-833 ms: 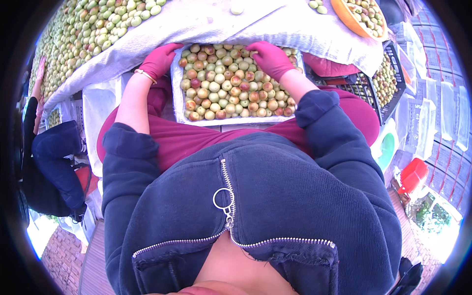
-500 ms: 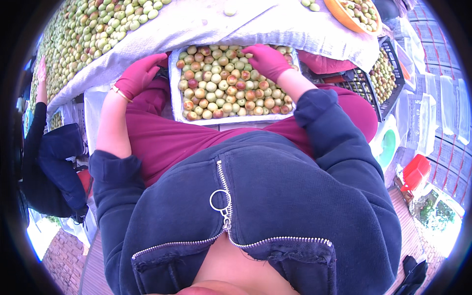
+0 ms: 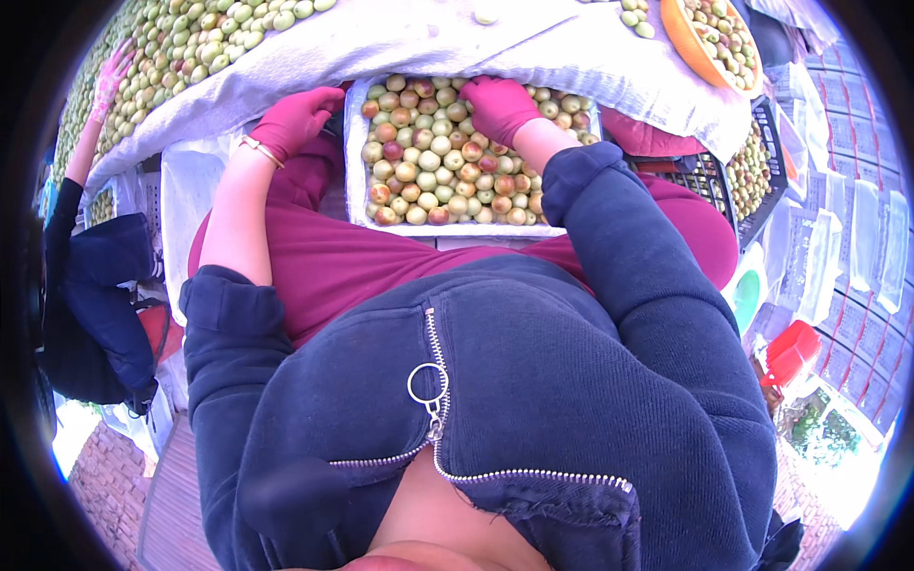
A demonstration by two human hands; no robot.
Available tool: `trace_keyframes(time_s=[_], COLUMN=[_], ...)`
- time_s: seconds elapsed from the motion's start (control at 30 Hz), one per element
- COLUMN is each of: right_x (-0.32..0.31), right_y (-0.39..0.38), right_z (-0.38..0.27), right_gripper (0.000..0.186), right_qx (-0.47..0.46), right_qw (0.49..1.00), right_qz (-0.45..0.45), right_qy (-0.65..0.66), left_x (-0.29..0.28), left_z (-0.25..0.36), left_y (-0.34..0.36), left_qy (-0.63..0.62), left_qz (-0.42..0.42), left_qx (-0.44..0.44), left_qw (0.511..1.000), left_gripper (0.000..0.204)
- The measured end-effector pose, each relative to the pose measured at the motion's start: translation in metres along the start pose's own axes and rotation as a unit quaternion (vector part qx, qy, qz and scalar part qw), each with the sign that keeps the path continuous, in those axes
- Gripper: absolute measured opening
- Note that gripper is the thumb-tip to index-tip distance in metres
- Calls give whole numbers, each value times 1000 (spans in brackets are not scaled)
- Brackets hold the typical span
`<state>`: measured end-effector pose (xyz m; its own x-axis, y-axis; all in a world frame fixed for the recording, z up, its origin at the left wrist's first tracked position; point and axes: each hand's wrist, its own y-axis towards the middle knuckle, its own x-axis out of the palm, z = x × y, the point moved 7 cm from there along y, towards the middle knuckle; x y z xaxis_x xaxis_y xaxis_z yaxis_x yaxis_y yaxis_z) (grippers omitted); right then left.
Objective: The person sorts green olives by hand, transferring them from a large pile into a white tray and occasionally into an orange basket. The person wears pink gloves and sits cross-legged on the floor while handling the olives.
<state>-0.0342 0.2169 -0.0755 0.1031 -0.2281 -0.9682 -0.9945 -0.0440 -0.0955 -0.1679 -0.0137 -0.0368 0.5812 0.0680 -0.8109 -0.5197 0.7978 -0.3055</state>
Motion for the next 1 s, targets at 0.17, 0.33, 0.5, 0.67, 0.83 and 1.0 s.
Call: trace_keyframes(time_s=[0.17, 0.33, 0.5, 0.67, 0.83, 1.0], right_x=[-18, -16, 3, 21, 23, 27], right_y=[-13, 13, 45, 61, 68, 70], right_z=[-15, -74, -108, -111, -109, -117], right_gripper=[37, 36, 33, 31, 25, 23], right_qx=[81, -4, -15, -15, -39, -34], right_qw=[981, 948, 963, 975, 967, 973], right_qz=[31, 22, 3, -8, 7, -43], right_qy=[175, 318, 269, 221, 251, 222], left_x=[19, 38, 53, 62, 60, 54], left_z=[-7, -5, -6, -22, -30, -34], left_y=[0, 19, 40, 54, 53, 48], left_qy=[13, -7, -8, -41, -48, -133], left_qz=[31, 64, 83, 78, 93, 51], left_qx=[32, 5, -13, 0, 19, -51], left_qw=[999, 998, 996, 996, 994, 989], left_gripper=[33, 33, 31, 27, 28, 26])
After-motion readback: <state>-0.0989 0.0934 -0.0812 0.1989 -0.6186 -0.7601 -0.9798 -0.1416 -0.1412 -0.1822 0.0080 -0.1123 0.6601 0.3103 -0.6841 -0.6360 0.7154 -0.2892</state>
